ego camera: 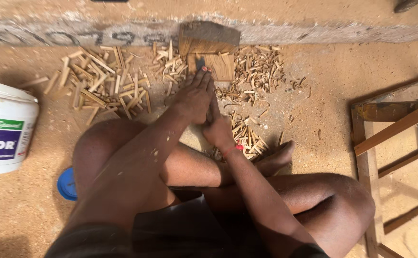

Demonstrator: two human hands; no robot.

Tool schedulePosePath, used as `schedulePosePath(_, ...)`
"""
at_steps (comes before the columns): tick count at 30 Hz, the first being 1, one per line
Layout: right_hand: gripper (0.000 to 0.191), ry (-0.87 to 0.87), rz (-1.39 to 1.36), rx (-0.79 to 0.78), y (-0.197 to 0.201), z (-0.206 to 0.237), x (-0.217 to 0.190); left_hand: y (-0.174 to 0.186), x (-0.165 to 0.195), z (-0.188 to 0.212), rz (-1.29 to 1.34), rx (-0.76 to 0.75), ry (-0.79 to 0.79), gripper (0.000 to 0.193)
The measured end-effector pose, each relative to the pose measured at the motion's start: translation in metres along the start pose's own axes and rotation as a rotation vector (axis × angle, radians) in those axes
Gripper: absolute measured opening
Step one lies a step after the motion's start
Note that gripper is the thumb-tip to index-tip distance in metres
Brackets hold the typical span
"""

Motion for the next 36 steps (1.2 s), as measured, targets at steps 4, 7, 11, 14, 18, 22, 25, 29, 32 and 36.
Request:
schedulePosePath(4, 0.106, 0.169, 0.019, 0.158, 0.007, 0.001, -0.030, 0.000, -0.001, 0.003, -0.003, -0.110, 0.100, 0.103)
schedulePosePath(7, 0.102, -0.137, -0.365, -0.002, 0.006, 0.018, -0.013, 0.016, 0.015, 0.020, 0.139, 0.241, -0.082, 0.083)
schedulePosePath(11, 0.103, -0.184, -0.763, 0.068, 0.057, 0.041, -0.020, 0.022, -0.047, 0.021, 0.492, 0.464, 0.223, 0.052)
schedulePosePath(14, 0.102, -0.091, -0.686, 0.089, 0.116, 0.054, -0.024, 0.025, -0.082, 0.014, 0.486, 0.548, 0.283, 0.040)
schedulePosePath(18, 0.100, -0.093, -0.627, 0.072, 0.186, 0.082, -0.014, 0.023, -0.072, -0.007, 0.300, 0.556, 0.093, 0.045)
schedulePosePath(22, 0.096, -0.062, -0.606, 0.150, 0.219, 0.103, -0.008, 0.020, -0.058, -0.024, 0.063, 0.540, 0.024, 0.036)
schedulePosePath(25, 0.095, -0.125, -0.722, 0.208, 0.214, 0.099, 0.003, 0.012, -0.064, -0.031, 0.000, 0.468, 0.064, 0.029)
schedulePosePath(29, 0.094, -0.153, -0.789, 0.224, 0.210, 0.092, 0.013, 0.002, -0.060, -0.025, 0.229, 0.486, 0.109, 0.019)
schedulePosePath(32, 0.097, -0.107, -0.761, 0.199, 0.216, 0.094, 0.012, -0.030, -0.029, -0.025, 0.673, 0.212, 0.113, 0.008)
schedulePosePath(36, 0.098, -0.080, -0.763, 0.233, 0.220, 0.099, 0.011, -0.022, 0.034, -0.008, 0.803, 0.195, -0.255, 0.001)
Point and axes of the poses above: each hand's wrist, its own z-axis away from the middle knuckle, its own y-axis out of the back of the hand, x = y × z, the point moved 8 cm from there along -z, towards the middle knuckle, and after that the axes turned 4 degrees about -z, right-handed, at the moved point
